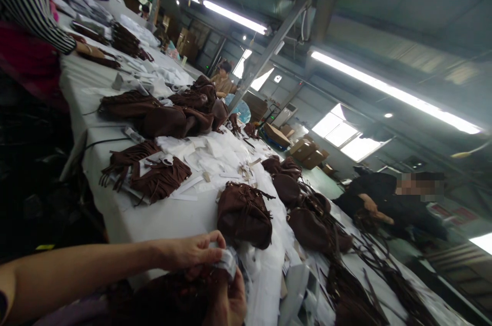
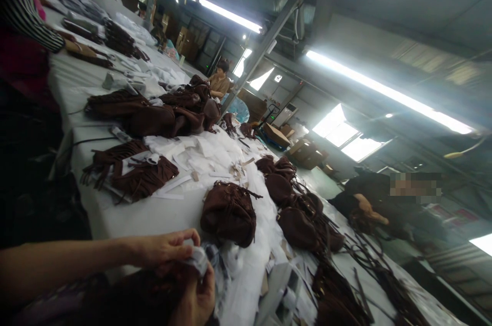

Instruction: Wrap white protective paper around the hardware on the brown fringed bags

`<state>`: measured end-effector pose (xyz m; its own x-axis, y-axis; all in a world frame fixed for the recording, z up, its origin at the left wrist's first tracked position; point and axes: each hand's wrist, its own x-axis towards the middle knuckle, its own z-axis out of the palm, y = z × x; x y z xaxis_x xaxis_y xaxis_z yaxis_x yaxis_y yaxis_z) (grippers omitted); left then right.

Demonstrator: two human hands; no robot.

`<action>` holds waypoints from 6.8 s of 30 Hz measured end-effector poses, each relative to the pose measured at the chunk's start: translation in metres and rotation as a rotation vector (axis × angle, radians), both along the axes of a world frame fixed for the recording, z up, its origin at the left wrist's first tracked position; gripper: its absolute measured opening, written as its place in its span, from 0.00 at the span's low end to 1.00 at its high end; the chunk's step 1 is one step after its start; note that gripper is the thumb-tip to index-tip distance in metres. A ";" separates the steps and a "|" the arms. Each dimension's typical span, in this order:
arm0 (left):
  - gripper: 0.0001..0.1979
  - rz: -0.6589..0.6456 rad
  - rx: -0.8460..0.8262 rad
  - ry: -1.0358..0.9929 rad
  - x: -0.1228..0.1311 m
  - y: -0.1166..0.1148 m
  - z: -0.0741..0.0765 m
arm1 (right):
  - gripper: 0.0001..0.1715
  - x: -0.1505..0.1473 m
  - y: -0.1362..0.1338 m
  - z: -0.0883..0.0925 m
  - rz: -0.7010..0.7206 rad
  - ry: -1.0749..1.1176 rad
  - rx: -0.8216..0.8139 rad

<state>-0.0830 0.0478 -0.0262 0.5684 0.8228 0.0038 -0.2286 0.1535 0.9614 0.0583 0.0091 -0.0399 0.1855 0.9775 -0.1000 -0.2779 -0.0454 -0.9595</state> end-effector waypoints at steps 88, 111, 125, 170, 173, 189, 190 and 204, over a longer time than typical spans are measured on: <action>0.21 0.113 -0.127 -0.188 0.021 -0.006 0.014 | 0.22 0.024 0.012 -0.046 -0.282 -0.905 0.321; 0.20 0.069 -0.148 -0.284 0.032 -0.016 0.002 | 0.25 0.010 -0.003 -0.013 -0.420 -0.919 0.474; 0.21 0.099 0.067 -0.277 0.032 -0.018 0.015 | 0.17 0.020 -0.013 -0.007 -0.438 -0.813 0.630; 0.17 -0.017 0.092 -0.046 0.022 -0.019 0.020 | 0.23 0.004 -0.024 -0.005 -0.224 -0.175 0.097; 0.16 -0.044 0.070 -0.095 0.022 -0.018 0.018 | 0.24 0.004 -0.024 -0.003 -0.147 -0.146 0.079; 0.16 -0.003 0.194 0.317 0.008 -0.011 0.028 | 0.28 0.032 -0.017 -0.004 -0.355 -0.501 0.309; 0.16 -0.031 0.185 0.318 0.009 -0.012 0.028 | 0.23 0.037 -0.016 0.000 -0.308 -0.620 0.369; 0.17 -0.108 0.293 0.394 0.007 -0.009 0.019 | 0.13 0.045 -0.024 0.030 0.174 -0.483 0.237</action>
